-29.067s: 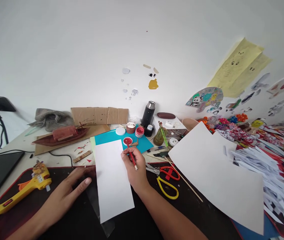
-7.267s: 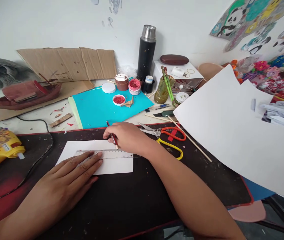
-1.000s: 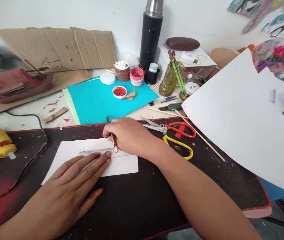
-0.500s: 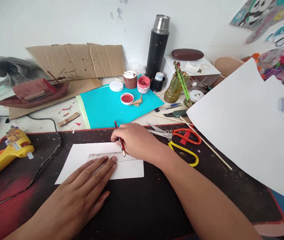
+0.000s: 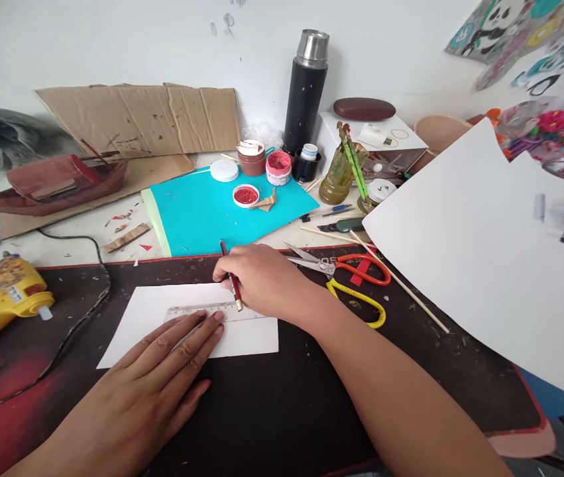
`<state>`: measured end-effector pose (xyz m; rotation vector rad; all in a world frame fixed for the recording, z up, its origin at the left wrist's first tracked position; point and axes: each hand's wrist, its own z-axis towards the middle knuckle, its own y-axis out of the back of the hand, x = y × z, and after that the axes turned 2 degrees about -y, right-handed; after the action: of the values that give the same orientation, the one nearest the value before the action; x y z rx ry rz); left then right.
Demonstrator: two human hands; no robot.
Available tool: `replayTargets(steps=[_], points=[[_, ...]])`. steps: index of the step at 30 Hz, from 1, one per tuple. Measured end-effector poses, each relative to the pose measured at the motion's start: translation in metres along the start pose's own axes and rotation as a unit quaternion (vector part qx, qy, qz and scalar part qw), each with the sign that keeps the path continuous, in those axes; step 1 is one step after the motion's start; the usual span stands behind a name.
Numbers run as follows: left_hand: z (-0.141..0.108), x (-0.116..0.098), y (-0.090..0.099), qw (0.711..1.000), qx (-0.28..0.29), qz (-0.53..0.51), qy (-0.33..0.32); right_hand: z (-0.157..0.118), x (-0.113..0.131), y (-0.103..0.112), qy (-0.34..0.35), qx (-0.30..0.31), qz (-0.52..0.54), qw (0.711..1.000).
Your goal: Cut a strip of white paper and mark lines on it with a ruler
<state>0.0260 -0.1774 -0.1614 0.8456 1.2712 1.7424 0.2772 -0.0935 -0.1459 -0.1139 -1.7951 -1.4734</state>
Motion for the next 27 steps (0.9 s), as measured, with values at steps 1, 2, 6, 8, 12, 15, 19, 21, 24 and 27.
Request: replayTargets(steps=[1, 2, 6, 8, 12, 15, 19, 21, 24, 27], points=[[-0.0002, 0.0001, -0.0001, 1.000, 0.002, 0.001, 0.000, 0.0000, 0.0000, 0.0000, 0.000, 0.000, -0.001, 1.000], [-0.0005, 0.0001, -0.0003, 1.000, 0.003, 0.001, 0.000, 0.0001, -0.0001, 0.0000, 0.001, 0.000, -0.001, 1.000], [-0.0030, -0.0003, -0.0020, 1.000, 0.003, -0.003, 0.005, -0.0001, -0.0004, -0.0007, 0.003, -0.005, -0.004, 1.000], [-0.0041, -0.0002, -0.0027, 1.000, 0.001, -0.004, 0.010, -0.0004, -0.0003, -0.0009, 0.003, -0.006, -0.003, 1.000], [-0.0045, 0.0008, -0.0028, 1.000, 0.001, -0.002, 0.009, -0.0010, 0.0003, -0.0001, 0.004, -0.006, 0.004, 1.000], [-0.0034, 0.0015, -0.0027, 1.000, -0.004, -0.007, 0.006, -0.0014, 0.0006, 0.0007, 0.002, -0.006, 0.008, 1.000], [-0.0023, 0.0016, -0.0034, 1.000, -0.006, -0.013, 0.008, -0.0010, 0.0008, 0.0010, 0.005, -0.005, 0.006, 1.000], [-0.0023, 0.0014, -0.0034, 1.000, -0.001, -0.009, 0.007, -0.0007, 0.0010, 0.0010, 0.006, -0.005, 0.004, 1.000], [-0.0024, 0.0014, -0.0032, 1.000, 0.003, -0.004, 0.004, -0.0008, 0.0014, 0.0009, 0.004, -0.004, 0.005, 1.000], [-0.0026, 0.0020, -0.0037, 1.000, 0.003, -0.003, 0.002, -0.0011, 0.0019, 0.0011, 0.003, -0.004, 0.004, 1.000]])
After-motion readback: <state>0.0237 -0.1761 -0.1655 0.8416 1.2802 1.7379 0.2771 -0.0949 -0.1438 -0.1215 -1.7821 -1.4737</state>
